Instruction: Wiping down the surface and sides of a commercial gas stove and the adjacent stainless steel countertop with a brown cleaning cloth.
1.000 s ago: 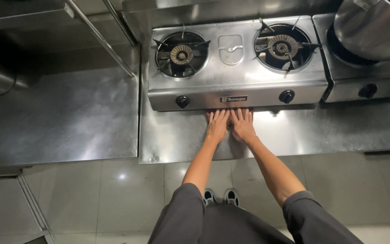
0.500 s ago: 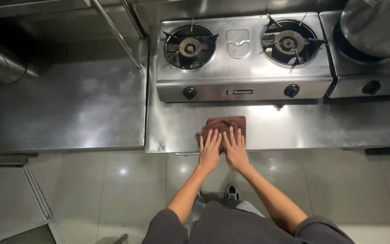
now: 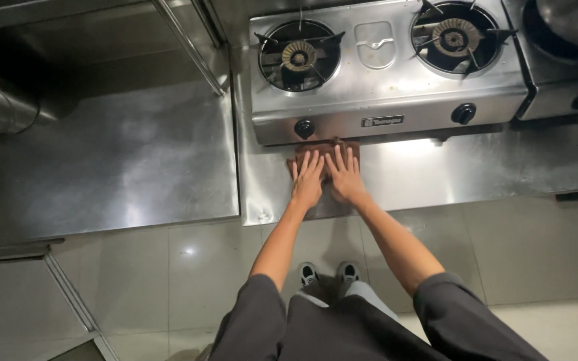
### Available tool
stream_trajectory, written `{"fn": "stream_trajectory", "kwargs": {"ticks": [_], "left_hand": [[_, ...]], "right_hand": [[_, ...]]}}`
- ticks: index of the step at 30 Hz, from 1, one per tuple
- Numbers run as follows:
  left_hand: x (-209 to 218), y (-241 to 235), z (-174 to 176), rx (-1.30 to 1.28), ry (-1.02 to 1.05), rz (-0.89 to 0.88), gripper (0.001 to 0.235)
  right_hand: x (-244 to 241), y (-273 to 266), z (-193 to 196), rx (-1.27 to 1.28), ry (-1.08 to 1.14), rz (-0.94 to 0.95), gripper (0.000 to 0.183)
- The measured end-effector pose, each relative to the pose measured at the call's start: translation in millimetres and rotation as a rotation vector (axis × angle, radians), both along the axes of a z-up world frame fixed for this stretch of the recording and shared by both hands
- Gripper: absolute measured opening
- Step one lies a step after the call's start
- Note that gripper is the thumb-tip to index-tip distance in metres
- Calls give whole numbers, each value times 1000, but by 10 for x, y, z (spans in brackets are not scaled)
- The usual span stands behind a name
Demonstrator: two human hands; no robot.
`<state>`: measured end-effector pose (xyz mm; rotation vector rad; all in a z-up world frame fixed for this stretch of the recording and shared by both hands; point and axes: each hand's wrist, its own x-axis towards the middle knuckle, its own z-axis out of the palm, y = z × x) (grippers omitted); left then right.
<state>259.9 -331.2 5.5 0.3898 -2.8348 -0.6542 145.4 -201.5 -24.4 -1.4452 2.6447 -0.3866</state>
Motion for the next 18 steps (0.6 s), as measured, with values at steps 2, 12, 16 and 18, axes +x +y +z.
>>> {"fn": "stream_trajectory", "kwargs": {"ticks": [2,12,16,18], "left_hand": [[-145,-128,7,4,-26,14,72],[71,-21,-10,32,17,70,67],[633,174,152,17,21,77,69],[919,243,262,40,18,61,70]], "right_hand": [[-159,-173,-138,42,-1,-11,96],[155,-137,247,51,-35,2,90],[684,83,138,-72,41,33,82],[1006,143,329,-51,-23,18,84]]}}
